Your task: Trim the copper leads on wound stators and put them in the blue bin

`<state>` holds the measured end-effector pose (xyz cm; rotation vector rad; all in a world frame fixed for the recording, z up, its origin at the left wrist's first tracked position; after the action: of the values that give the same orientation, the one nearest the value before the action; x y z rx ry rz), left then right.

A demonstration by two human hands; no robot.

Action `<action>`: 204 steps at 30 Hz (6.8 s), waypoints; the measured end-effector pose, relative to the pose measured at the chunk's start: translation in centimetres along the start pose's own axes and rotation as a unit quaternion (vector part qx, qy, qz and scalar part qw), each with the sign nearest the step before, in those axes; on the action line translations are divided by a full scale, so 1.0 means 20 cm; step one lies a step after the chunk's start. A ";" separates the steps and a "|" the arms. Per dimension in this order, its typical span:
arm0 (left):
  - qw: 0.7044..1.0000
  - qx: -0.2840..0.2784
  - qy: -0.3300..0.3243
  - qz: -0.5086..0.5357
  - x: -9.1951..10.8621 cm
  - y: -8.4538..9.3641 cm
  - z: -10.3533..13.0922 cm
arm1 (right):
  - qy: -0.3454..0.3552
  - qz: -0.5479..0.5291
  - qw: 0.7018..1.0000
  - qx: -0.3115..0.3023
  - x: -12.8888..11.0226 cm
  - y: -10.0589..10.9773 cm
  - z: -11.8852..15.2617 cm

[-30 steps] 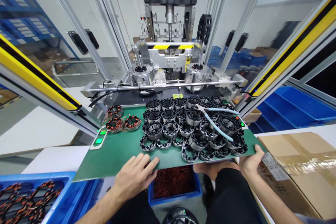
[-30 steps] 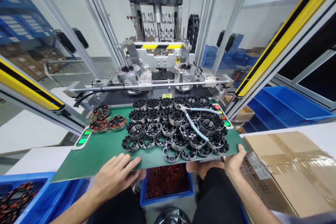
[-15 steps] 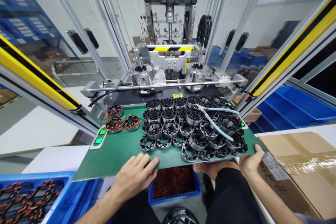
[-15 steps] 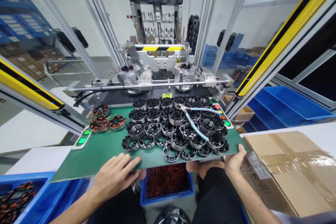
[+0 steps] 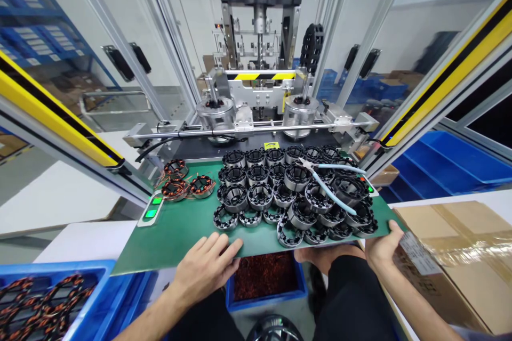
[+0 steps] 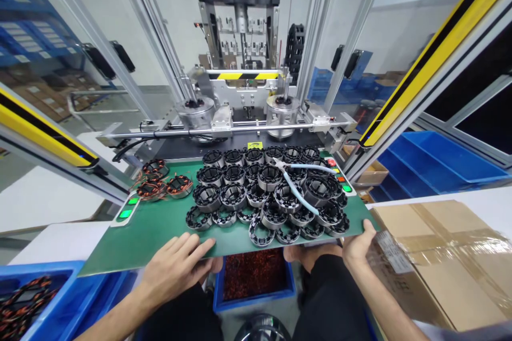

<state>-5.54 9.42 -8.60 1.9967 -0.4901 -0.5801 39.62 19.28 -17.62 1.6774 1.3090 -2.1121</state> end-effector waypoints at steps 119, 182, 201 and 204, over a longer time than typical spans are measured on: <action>1.000 -0.015 -0.005 0.002 0.00 0.01 -0.01 | 0.016 0.014 1.000 -0.019 -0.01 -0.01 0.00; 1.000 -0.015 -0.007 -0.008 0.01 0.03 -0.02 | 0.004 0.011 1.000 -0.002 -0.01 -0.01 0.00; 1.000 -0.015 -0.005 -0.003 0.00 0.01 -0.01 | 0.005 0.007 1.000 -0.012 -0.02 -0.01 0.00; 1.000 -0.018 -0.006 -0.003 0.00 0.02 -0.01 | -0.003 0.006 1.000 -0.011 -0.01 0.00 0.00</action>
<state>-5.38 9.43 -8.23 1.9623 -0.4785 -0.6012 39.67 19.17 -17.54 1.6646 1.3125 -2.0874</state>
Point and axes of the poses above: each hand's wrist, its own z-axis away from the middle knuckle, its own y-axis out of the back of the hand, x = y × z, the point moved 4 cm from there along -z, towards the middle knuckle, and after that the axes turned 8 degrees about -x, right-handed, at the moved point
